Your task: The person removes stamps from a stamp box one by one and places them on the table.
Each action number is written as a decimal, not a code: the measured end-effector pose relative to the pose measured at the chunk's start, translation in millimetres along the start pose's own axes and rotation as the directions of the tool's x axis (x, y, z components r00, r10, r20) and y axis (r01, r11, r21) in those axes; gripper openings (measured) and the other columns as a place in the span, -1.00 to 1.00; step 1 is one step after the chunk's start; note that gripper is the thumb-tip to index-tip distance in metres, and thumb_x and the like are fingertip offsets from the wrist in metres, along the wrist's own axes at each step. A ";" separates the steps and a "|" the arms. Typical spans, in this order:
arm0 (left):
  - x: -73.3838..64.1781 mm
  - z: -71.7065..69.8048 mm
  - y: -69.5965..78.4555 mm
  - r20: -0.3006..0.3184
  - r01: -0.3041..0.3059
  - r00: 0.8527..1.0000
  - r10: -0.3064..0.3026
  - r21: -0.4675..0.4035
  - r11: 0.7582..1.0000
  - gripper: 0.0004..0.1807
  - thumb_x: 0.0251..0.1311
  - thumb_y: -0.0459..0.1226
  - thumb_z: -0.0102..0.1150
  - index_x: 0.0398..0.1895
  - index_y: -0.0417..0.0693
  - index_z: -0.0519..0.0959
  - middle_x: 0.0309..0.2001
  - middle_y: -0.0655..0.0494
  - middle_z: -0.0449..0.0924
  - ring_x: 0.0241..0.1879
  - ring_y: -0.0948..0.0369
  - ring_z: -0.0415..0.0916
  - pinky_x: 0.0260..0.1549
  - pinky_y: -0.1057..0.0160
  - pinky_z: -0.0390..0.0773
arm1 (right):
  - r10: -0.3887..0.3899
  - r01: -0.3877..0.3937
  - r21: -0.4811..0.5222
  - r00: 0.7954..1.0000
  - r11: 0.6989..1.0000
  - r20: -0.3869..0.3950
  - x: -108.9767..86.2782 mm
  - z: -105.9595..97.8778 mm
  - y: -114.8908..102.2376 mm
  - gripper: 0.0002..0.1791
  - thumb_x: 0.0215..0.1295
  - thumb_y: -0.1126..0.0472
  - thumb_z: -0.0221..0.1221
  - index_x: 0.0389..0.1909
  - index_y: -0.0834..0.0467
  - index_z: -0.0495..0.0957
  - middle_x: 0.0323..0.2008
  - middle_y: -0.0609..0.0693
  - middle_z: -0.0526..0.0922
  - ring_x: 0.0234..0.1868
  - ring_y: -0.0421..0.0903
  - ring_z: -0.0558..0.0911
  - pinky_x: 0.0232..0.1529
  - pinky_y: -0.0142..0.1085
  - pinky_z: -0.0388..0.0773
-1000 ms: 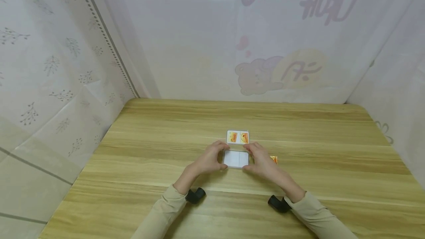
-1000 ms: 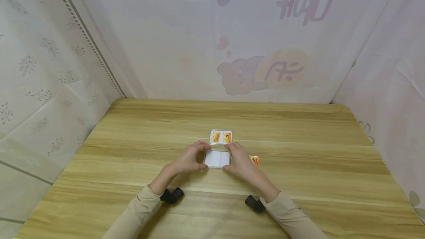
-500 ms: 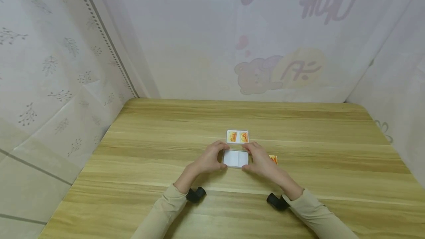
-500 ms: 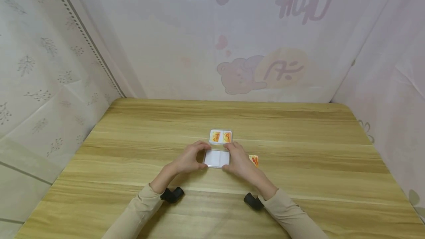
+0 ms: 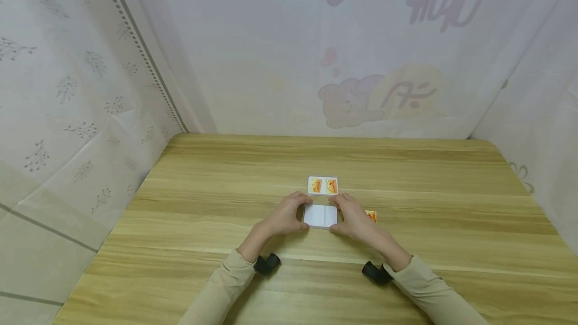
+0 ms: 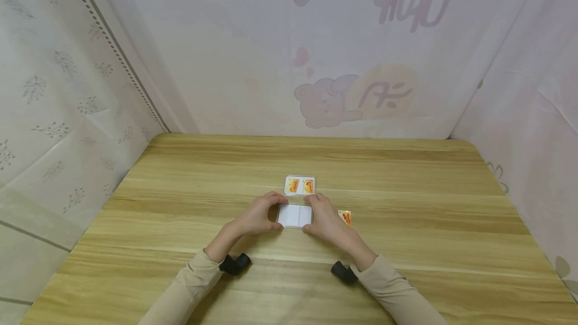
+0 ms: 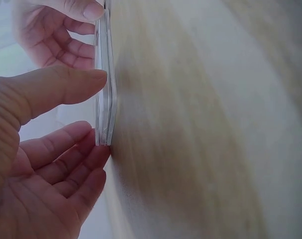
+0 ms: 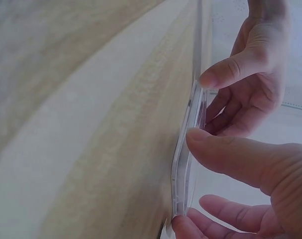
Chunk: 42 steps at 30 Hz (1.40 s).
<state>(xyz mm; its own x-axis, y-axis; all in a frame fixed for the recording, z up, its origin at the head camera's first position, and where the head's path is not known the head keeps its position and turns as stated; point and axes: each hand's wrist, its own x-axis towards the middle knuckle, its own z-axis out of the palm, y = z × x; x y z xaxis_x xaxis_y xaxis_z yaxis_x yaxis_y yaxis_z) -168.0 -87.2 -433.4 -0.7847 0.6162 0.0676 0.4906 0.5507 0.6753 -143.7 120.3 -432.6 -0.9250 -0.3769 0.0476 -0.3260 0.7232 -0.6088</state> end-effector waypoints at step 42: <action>18.4 -8.5 -9.1 -0.227 0.001 0.973 -0.033 -0.136 0.991 -0.67 0.03 -0.50 0.24 -0.09 -0.44 0.49 -0.10 -0.23 0.54 -0.05 -0.08 0.46 0.01 -0.02 0.46 | -0.099 0.110 0.117 0.990 0.987 -0.099 13.1 -20.3 11.9 -0.53 0.09 0.36 0.29 0.00 0.48 0.43 -0.14 0.32 0.53 -0.12 0.20 0.52 -0.15 -0.01 0.55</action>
<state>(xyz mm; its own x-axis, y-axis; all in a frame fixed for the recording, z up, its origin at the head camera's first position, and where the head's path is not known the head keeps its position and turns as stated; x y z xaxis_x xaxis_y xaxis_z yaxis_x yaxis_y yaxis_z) -190.0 -85.7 -432.1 -0.8657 0.4540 0.2106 0.4334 0.4697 0.7691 -163.6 135.7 -423.1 -0.9030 -0.3874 0.1857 -0.4010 0.6049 -0.6880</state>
